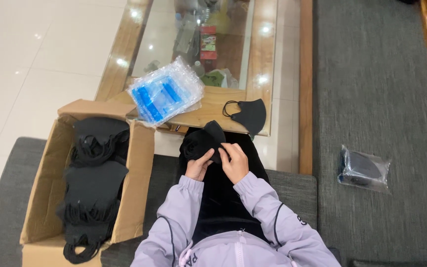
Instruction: Taking face masks out of a box and arranging them on a table for inspection or packaging
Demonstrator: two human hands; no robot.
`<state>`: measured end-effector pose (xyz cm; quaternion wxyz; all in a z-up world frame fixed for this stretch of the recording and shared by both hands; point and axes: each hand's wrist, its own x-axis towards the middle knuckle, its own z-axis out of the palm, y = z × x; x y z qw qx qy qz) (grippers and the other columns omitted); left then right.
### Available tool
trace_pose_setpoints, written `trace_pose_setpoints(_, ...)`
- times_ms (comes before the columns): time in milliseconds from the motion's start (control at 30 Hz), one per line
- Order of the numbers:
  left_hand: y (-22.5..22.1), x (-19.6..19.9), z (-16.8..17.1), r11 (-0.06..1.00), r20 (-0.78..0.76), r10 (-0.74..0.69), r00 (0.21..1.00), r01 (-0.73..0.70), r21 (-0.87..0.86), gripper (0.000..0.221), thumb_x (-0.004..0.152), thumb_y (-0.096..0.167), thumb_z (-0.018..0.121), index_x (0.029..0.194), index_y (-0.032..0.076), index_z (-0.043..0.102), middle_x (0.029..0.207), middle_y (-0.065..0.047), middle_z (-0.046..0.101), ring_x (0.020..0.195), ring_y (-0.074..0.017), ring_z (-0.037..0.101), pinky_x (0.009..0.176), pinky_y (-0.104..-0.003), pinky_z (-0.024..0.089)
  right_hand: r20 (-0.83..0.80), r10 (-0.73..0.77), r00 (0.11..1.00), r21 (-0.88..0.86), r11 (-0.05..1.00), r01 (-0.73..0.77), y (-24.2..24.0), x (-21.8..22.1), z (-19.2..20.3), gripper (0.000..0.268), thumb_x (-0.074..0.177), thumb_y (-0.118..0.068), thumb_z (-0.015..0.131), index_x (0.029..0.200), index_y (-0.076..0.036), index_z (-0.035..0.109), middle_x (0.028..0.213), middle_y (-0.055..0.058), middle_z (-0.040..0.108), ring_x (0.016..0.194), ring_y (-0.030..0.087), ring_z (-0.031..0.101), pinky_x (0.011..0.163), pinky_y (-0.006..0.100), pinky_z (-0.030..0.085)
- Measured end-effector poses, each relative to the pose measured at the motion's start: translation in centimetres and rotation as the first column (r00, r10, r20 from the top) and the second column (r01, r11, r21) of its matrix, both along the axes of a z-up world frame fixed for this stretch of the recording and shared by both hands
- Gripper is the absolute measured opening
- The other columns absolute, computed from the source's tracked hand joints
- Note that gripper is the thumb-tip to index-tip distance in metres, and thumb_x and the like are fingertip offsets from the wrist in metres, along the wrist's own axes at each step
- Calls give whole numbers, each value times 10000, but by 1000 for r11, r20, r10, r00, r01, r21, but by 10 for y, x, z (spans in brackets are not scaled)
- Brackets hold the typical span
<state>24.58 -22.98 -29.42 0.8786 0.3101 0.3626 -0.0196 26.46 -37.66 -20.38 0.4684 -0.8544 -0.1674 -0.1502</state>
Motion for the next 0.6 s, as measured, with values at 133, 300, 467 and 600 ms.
trace_pose_setpoints(133, -4, -3, 63, 999, -39, -49, 998, 49, -6, 804, 730, -23, 950, 1371, -206, 501, 1386, -370, 545, 1190, -454, 636, 956, -618, 544, -141, -123, 982, 274, 949, 158, -17, 23, 1, 190, 928, -104, 778, 1110, -54, 761, 915, 194, 749, 837, 304, 747, 716, 404, 585)
trace_pose_setpoints(300, -5, 2, 45, 999, -17, 39, 999, -39, -18, 759, 719, -71, 936, 1317, -219, 492, 1326, -411, 549, 1158, -478, 641, 962, -660, 518, -439, -109, 892, 504, 792, 345, -60, 72, -36, 76, 984, -107, 698, 1034, -55, 676, 722, 58, 683, 549, 120, 610, 472, 227, 512)
trace_pose_setpoints(467, -7, 1, 62, 996, 6, 89, 996, -89, -19, 650, 701, -141, 904, 1239, -228, 549, 1309, -396, 592, 1167, -467, 641, 973, -642, 513, -649, -170, 742, 372, 779, 505, -71, 91, -20, 293, 954, -108, 710, 1206, 27, 646, 748, 114, 717, 442, 161, 642, 322, 232, 491)
trace_pose_setpoints(600, -8, 1, 58, 993, 48, 116, 992, -115, -17, 512, 719, -139, 884, 1184, -133, 669, 1229, -320, 678, 1118, -436, 682, 983, -616, 537, -662, -221, 716, 294, 802, 520, -70, 91, -11, 327, 951, -141, 701, 1240, -4, 630, 674, 72, 689, 400, 156, 630, 294, 242, 465)
